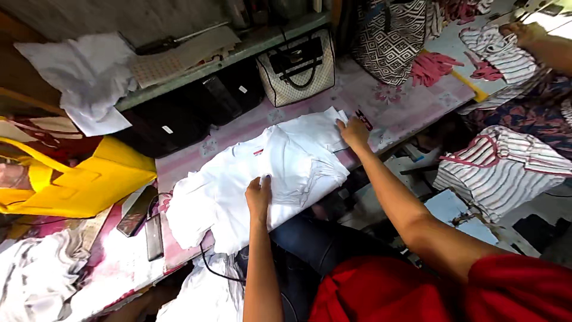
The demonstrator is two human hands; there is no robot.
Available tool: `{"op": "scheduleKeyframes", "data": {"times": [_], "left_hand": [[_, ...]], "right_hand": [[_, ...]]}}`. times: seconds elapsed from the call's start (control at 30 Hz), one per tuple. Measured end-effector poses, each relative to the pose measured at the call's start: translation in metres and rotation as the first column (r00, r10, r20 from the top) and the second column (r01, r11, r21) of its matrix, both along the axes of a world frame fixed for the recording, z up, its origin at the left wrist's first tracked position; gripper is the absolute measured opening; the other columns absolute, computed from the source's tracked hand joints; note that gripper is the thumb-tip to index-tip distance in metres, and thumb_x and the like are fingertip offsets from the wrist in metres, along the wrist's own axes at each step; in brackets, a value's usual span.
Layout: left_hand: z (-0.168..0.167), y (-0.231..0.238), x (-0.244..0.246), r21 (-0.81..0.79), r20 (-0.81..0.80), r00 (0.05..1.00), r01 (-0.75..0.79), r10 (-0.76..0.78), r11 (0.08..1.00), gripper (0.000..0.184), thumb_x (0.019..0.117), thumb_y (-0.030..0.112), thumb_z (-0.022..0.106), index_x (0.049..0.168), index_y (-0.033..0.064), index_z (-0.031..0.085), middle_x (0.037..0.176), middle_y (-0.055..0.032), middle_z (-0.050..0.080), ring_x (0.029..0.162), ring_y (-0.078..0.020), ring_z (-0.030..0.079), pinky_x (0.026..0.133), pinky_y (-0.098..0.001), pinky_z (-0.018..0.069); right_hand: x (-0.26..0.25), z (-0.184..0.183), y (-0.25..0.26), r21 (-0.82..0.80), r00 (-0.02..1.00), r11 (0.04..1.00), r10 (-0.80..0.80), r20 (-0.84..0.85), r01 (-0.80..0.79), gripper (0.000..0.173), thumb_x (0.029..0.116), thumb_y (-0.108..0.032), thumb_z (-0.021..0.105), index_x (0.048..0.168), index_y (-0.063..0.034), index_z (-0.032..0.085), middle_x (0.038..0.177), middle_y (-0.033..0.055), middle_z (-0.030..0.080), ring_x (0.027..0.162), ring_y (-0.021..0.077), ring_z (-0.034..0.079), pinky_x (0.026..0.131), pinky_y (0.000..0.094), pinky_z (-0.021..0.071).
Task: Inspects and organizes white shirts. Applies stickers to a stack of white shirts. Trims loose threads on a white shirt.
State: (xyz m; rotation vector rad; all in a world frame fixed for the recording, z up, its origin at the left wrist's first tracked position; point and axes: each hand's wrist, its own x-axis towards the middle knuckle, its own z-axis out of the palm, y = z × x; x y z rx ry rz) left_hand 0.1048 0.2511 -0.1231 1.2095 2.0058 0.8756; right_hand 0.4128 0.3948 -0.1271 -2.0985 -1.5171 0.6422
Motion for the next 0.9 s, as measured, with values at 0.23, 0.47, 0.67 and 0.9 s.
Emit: {"op": "scheduleKeyframes", "data": {"times": [0.23, 0.47, 0.67, 0.9], "left_hand": [[0.012, -0.021, -0.008, 0.026, -0.001, 0.996, -0.084, 0.084, 0.996, 0.031, 0.1013, 0.026, 0.064, 0.104, -0.0043, 0.071, 0.091, -0.0150, 0.070, 0.080, -0.0203, 0.065, 0.078, -0.0435, 0.0524], [0.008, -0.012, -0.016, -0.096, -0.058, 0.997, 0.036, -0.042, 0.995, 0.030, 0.0969, 0.027, 0.070, 0.096, -0.0033, 0.069, 0.084, -0.0139, 0.067, 0.078, -0.0225, 0.064, 0.078, -0.0472, 0.0518], [0.001, -0.021, -0.017, -0.023, 0.089, 0.995, -0.047, 0.049, 0.999, 0.021, 0.0942, 0.020, 0.074, 0.091, -0.0004, 0.069, 0.073, -0.0041, 0.065, 0.062, -0.0089, 0.060, 0.063, -0.0312, 0.0533], [-0.017, -0.023, -0.016, 0.234, 0.407, 0.907, -0.214, 0.104, 0.948, 0.027, 0.0823, -0.007, 0.072, 0.103, 0.0005, 0.056, 0.075, 0.0008, 0.056, 0.060, -0.0036, 0.056, 0.056, -0.0208, 0.0502]], "right_hand": [[-0.001, -0.011, 0.008, -0.136, 0.999, 0.991, -0.013, -0.051, 0.006, 0.045, 0.1000, -0.030, 0.061, 0.125, 0.0068, 0.065, 0.136, 0.0366, 0.055, 0.130, 0.0548, 0.050, 0.099, 0.0744, 0.0403], [0.009, -0.015, 0.021, -0.117, 0.961, 0.993, -0.038, -0.273, 0.006, 0.045, 0.0886, -0.017, 0.074, 0.123, 0.0109, 0.062, 0.123, 0.0358, 0.061, 0.118, 0.0527, 0.058, 0.095, 0.0731, 0.0442], [-0.004, 0.003, 0.008, -0.256, 0.997, 0.967, -0.026, -0.067, 0.008, 0.050, 0.0895, -0.019, 0.072, 0.128, 0.0109, 0.061, 0.138, 0.0379, 0.052, 0.132, 0.0548, 0.048, 0.098, 0.0740, 0.0417], [-0.033, 0.049, -0.004, 0.292, 0.953, 0.945, 0.216, -0.211, -0.149, 0.028, 0.0910, -0.008, 0.068, 0.111, 0.0113, 0.063, 0.106, 0.0301, 0.065, 0.102, 0.0442, 0.064, 0.089, 0.0608, 0.0507]]}}
